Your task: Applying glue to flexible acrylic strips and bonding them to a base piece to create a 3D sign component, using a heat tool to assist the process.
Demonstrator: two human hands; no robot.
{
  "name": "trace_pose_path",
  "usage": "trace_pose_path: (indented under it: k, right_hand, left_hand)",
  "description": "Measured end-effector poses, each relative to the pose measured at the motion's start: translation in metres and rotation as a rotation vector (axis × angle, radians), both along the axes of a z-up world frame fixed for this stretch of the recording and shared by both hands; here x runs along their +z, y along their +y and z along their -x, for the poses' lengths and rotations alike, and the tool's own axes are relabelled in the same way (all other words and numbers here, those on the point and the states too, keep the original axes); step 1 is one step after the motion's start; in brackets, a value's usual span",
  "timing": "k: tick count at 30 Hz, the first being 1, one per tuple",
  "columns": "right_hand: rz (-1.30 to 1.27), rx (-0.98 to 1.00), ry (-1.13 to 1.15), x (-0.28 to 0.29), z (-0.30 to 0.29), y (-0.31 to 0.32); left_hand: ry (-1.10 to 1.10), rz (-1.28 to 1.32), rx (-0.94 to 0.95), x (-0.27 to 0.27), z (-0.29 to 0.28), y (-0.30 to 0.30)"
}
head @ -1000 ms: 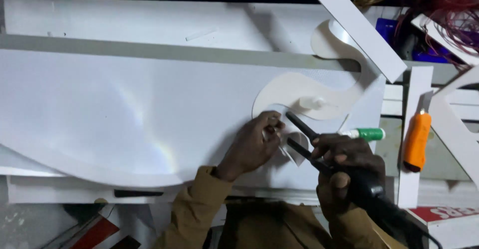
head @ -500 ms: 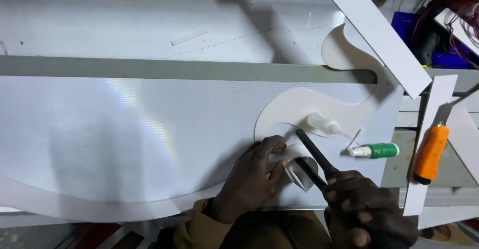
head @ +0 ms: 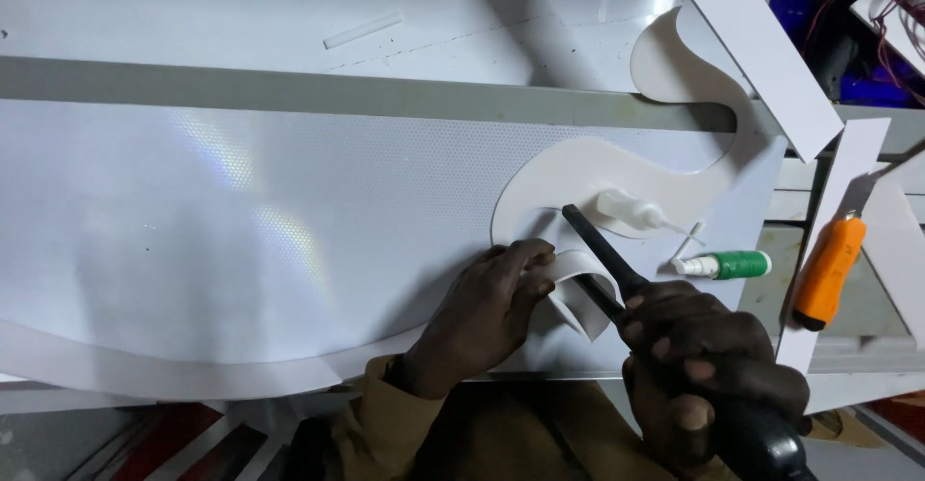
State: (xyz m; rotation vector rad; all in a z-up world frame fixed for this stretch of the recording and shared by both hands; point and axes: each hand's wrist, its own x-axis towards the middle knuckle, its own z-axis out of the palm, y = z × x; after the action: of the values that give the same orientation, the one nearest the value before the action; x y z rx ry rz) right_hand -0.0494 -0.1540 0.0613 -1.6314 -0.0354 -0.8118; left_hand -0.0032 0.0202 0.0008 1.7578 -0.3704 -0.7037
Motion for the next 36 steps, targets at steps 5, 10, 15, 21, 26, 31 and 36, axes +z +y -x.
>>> trace_pose_path:
  k: [5, 10, 15, 21, 26, 31, 36]
  right_hand:
    - [0.015, 0.038, -0.004, 0.005, 0.001, 0.001]
    - [0.005, 0.047, 0.014, 0.000, 0.004, -0.002]
    - [0.019, 0.076, 0.054, 0.000, 0.011, -0.009]
    - [-0.001, 0.098, 0.041, -0.008, 0.015, -0.018]
    - [0.036, 0.026, 0.079, -0.001, 0.015, -0.009]
    - [0.015, 0.036, 0.069, -0.015, 0.018, -0.014]
    - [0.090, 0.063, -0.063, -0.017, 0.007, -0.013]
  left_hand:
    - [-0.024, -0.009, 0.033, 0.000, 0.003, 0.001]
    - [-0.082, -0.109, 0.029, 0.000, 0.006, 0.000]
    - [-0.407, -0.122, -0.125, 0.005, -0.003, 0.009]
    - [-0.403, -0.053, -0.221, 0.006, -0.008, 0.011]
    - [-0.276, -0.037, -0.125, 0.021, -0.002, 0.002]
    - [-0.248, 0.011, -0.130, 0.017, 0.001, 0.004]
    - [-0.302, -0.041, -0.118, 0.004, 0.005, 0.006]
